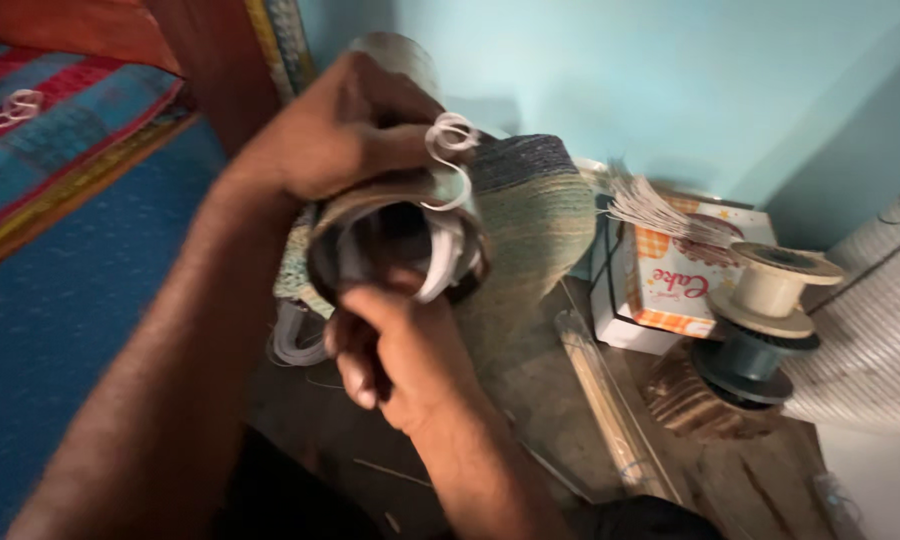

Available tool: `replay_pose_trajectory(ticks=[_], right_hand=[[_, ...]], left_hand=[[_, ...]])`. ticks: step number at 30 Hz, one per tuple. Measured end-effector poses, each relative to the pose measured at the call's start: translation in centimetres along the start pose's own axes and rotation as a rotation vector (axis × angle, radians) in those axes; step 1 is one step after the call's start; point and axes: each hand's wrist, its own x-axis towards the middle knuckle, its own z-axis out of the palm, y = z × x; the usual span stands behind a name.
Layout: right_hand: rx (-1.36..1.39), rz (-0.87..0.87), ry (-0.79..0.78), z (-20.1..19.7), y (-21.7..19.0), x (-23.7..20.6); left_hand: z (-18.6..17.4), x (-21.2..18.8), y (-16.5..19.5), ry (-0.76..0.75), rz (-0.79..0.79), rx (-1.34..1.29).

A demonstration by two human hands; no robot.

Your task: The person threads white wire through a cylindrical metal tube. They feed loops of wire into one end of the tube, pull the wire through, and use a thin stick to push and arrange the wire inside the cylinder.

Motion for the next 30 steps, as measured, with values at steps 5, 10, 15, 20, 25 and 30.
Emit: replay_pose_trajectory(ticks=[5,10,15,20,25,30], right_hand=[[0.115,0.001,0.025,-0.7,0.0,2.5],[0.005,-0.159,0.110,0.1,-0.2,-1.4],[-0.783,-0.663,0.457,0.3,-3.0,-8.0],[-1.862,-1.080,-0.031,0.1,-7.6,-7.0],[-2.319,-0.668,-0.226,2.1,-9.2,-3.4],[-2.199,-0.729,-0.319,1.8,-10.4,-3.3]], left_hand=[[-0.1,0.5,0.5,-0.041,-0.091,-0.006],[-0.3,-0.2,1.5,0.007,-0.083,-0.021],[-0.4,-8.6,4.6,0.636,0.210,0.058],[2.2,-15.1,7.0,0.302,0.089,0.293],[3.0,-13.1,5.7,-0.159,-0.206,0.717],[2.1,-13.1,5.0,-0.146,-0.081,0.702]])
